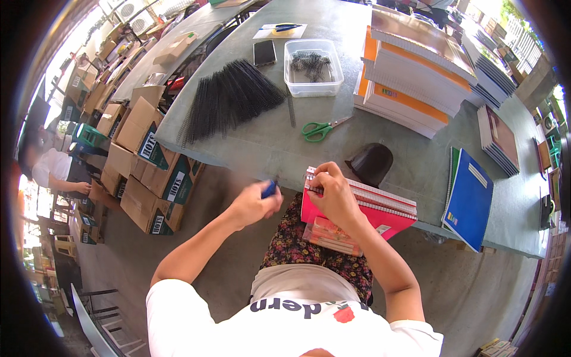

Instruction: The person binds multiple notebooks by hand, inserting a plastic spiral through the pre-punched holes of each notebook and cutting the excess spiral with pliers.

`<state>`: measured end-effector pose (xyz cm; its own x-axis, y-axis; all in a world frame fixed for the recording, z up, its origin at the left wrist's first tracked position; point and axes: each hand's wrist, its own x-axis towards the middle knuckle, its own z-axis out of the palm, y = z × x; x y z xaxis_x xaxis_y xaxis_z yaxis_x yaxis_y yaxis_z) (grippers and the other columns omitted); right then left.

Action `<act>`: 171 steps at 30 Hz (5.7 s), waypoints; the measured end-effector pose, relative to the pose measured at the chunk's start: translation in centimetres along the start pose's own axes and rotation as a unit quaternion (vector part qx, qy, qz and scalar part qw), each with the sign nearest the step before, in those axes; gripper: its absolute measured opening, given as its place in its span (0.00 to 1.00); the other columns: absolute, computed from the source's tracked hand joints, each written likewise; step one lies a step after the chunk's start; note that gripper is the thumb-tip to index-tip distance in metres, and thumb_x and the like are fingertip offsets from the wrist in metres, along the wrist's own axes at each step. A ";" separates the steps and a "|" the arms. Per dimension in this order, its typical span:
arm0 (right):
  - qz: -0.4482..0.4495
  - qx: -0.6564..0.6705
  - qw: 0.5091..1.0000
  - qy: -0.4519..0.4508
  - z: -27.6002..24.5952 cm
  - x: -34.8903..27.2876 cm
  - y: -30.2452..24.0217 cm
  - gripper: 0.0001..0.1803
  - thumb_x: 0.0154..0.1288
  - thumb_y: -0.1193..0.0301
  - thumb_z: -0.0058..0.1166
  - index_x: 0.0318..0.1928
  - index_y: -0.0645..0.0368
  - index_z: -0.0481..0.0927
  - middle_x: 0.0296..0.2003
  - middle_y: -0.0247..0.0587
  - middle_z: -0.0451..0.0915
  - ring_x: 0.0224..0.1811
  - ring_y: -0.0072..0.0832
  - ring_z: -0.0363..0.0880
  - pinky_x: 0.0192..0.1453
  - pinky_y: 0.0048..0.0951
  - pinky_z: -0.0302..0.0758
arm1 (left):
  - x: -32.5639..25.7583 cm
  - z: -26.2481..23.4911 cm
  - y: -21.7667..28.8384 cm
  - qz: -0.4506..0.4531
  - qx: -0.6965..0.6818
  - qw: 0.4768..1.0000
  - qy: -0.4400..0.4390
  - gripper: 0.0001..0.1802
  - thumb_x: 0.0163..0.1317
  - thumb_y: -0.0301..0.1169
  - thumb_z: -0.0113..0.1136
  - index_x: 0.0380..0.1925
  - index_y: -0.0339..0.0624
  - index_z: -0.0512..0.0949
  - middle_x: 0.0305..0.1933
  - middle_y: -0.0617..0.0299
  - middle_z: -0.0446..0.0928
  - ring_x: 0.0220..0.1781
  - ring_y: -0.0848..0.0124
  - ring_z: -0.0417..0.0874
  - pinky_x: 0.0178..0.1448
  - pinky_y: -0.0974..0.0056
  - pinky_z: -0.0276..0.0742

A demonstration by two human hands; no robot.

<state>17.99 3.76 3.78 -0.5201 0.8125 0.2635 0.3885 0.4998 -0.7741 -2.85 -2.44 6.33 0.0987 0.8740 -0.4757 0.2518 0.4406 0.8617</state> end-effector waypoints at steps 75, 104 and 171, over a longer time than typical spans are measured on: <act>0.140 -0.139 0.977 0.078 -13.6 -2.7 2.8 0.22 0.60 0.65 0.56 0.51 0.64 0.75 0.47 0.53 0.76 0.51 0.45 0.73 0.54 0.40 0.70 | -0.1 -10.8 4.6 0.257 -0.178 0.896 0.314 0.10 0.63 0.34 0.57 0.35 0.42 0.69 0.21 0.63 0.74 0.15 0.79 0.72 0.12 0.75 0.62; -0.269 -0.323 0.899 0.122 0.2 -4.8 0.2 0.20 0.48 0.68 0.53 0.46 0.49 0.81 0.43 0.33 0.75 0.44 0.31 0.73 0.46 0.32 0.71 | 3.7 1.2 -1.2 0.215 -0.012 0.977 -0.007 0.10 0.61 0.32 0.60 0.34 0.35 0.77 0.27 0.65 0.77 0.29 0.79 0.76 0.37 0.72 0.73; 0.017 -0.084 0.996 -0.010 -0.5 -1.9 -1.4 0.08 0.59 0.69 0.55 0.38 0.56 0.81 0.29 0.45 0.81 0.32 0.40 0.81 0.35 0.37 0.75 | 1.7 4.5 -1.5 0.264 0.130 0.940 0.171 0.13 0.62 0.35 0.56 0.28 0.34 0.77 0.25 0.52 0.78 0.27 0.54 0.79 0.32 0.58 0.74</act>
<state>18.82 1.70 4.63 -0.5189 0.8242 0.2267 0.5272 0.5173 -0.6741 1.25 -2.53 3.44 -0.0281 0.9911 0.1298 0.4861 -0.0999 0.8682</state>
